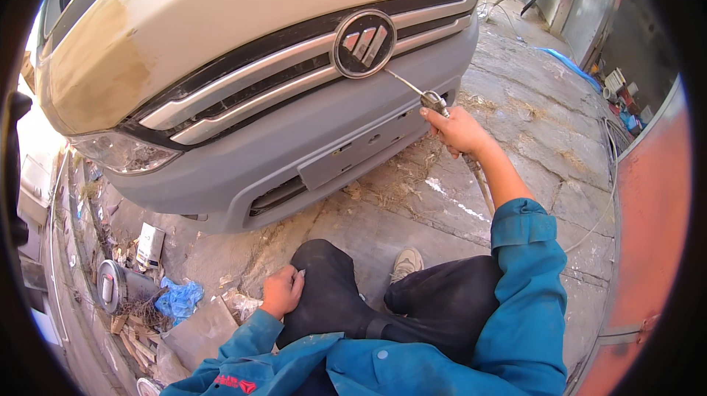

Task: The person uses a pneumatic screwdriver to remove screws from the front bumper of a white car. They work around the grille, fog light, and headlight areas, systematically detaching fasteners to loosen the bumper.

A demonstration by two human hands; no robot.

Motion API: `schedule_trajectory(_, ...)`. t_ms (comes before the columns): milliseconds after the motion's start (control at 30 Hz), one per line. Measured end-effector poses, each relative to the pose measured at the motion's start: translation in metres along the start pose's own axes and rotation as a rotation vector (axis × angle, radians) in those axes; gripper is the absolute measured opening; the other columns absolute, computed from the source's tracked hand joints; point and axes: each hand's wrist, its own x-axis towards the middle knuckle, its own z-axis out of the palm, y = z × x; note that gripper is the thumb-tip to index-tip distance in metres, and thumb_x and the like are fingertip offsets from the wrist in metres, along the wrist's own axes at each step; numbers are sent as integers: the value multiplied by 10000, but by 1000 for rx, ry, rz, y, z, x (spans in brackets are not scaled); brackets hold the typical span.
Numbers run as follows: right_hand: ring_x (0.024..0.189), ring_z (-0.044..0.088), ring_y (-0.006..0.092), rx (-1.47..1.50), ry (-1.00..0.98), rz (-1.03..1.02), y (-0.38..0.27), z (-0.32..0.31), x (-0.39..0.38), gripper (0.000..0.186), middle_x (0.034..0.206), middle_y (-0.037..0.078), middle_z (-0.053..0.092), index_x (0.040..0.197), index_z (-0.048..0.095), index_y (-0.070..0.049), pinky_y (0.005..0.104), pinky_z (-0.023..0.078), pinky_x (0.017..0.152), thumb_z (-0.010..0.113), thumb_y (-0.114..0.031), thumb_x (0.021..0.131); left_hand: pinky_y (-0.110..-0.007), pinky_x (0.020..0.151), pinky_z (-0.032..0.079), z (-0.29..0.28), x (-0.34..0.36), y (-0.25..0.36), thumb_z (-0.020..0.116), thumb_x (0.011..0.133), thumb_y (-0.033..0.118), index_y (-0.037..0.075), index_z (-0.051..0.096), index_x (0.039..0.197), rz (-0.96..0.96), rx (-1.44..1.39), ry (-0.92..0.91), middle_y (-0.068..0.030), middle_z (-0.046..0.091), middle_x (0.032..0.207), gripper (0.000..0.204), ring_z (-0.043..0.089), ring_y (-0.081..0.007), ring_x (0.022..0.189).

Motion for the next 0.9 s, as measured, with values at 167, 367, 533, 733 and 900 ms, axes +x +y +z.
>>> schedule_trajectory(167, 421, 460, 140, 62, -54, -55, 5, -16, -10, 604, 572, -12, 447, 825, 613, -43, 354, 424, 416, 745, -579, 1070, -538, 662, 547, 1, 2, -2, 769, 1045, 255, 76, 667, 857, -5, 2, -21, -196, 705, 786, 279, 715, -451, 743)
schedule_trajectory(367, 438, 529, 160, -85, -53, -75, -14, -9, -20, 617, 579, 14, 504, 800, 624, -41, 354, 455, 432, 742, -582, 1072, -563, 678, 548, 1, -1, -3, 759, 1051, 279, 88, 666, 872, -25, 21, -42, -195, 718, 807, 278, 720, -460, 761)
schedule_trajectory(533, 446, 565, 175, -183, -106, -92, -24, -7, -26, 644, 587, 29, 534, 779, 631, -35, 355, 456, 432, 733, -601, 1069, -578, 689, 550, 0, -2, -4, 753, 1059, 300, 93, 665, 879, -36, 28, -30, -199, 724, 810, 287, 723, -471, 771)
schedule_trajectory(733, 438, 560, 177, -197, -84, -108, -22, -2, -25, 653, 602, 39, 556, 784, 642, -23, 359, 451, 423, 734, -604, 1066, -577, 690, 552, -1, 0, -3, 756, 1056, 297, 92, 666, 876, -39, 28, -35, -203, 721, 804, 287, 724, -473, 774)
schedule_trajectory(900, 433, 550, 177, -131, -22, -95, -8, -10, -16, 645, 602, 34, 542, 807, 638, -20, 367, 462, 420, 737, -602, 1065, -570, 677, 548, 0, 0, -3, 768, 1049, 271, 90, 660, 873, -16, 5, -5, -205, 710, 798, 274, 719, -471, 763)
